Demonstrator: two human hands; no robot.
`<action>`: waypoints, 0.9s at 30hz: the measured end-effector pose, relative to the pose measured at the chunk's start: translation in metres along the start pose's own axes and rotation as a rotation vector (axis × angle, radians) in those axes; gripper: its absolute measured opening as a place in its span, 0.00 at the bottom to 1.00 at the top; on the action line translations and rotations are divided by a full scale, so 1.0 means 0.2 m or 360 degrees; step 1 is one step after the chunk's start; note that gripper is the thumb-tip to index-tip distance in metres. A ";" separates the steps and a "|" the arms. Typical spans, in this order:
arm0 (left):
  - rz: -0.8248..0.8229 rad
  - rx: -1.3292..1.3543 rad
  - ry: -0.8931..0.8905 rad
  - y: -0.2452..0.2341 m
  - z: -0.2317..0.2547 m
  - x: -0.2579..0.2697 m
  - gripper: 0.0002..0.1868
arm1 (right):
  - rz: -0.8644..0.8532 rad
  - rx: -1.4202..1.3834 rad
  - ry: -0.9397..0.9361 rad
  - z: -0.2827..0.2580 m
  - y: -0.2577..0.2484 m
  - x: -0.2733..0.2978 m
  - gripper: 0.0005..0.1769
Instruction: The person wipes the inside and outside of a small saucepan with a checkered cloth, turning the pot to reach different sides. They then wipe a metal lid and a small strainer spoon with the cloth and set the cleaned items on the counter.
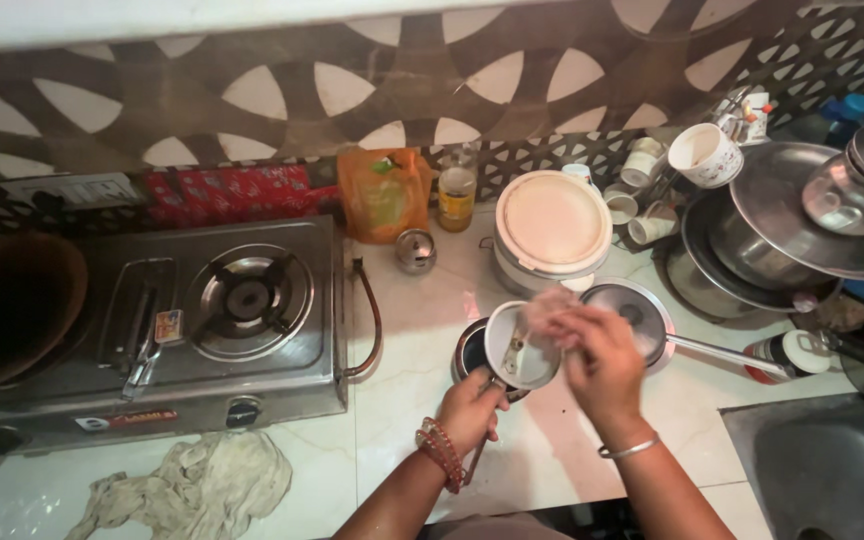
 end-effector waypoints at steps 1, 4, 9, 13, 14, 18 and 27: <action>-0.0010 -0.0036 0.0008 0.01 0.02 0.01 0.18 | -0.0037 -0.0115 -0.0096 -0.04 0.02 -0.01 0.20; 0.0031 -0.0297 0.0080 0.05 0.05 0.05 0.18 | -0.0080 0.0220 -0.0537 -0.15 0.06 -0.03 0.16; 0.0087 -0.0072 0.0058 0.01 0.04 0.04 0.22 | -0.0275 0.0442 0.0045 -0.07 0.06 -0.02 0.06; 0.0122 0.0046 0.0132 -0.04 0.02 -0.03 0.19 | -0.0579 0.0033 0.0280 -0.11 0.11 0.10 0.08; 0.0115 0.0040 0.0130 -0.05 0.01 -0.04 0.19 | -0.0702 -0.0236 0.0524 -0.10 0.15 0.14 0.08; 0.0123 -0.0016 0.0064 -0.06 -0.03 -0.06 0.17 | -0.0612 -0.0540 0.0219 -0.16 0.14 0.15 0.12; -0.0009 0.0054 0.0130 -0.07 0.01 -0.04 0.12 | -0.0242 0.0158 0.0213 0.05 0.06 -0.07 0.06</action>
Point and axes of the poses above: each hand's wrist, its own x-axis away from the middle knuckle, its own y-axis out of the palm, z = x × y, the point moved 5 cm from there along -x, towards the middle knuckle, and after that the axes turned 9 degrees about x, right-handed, at the moved point
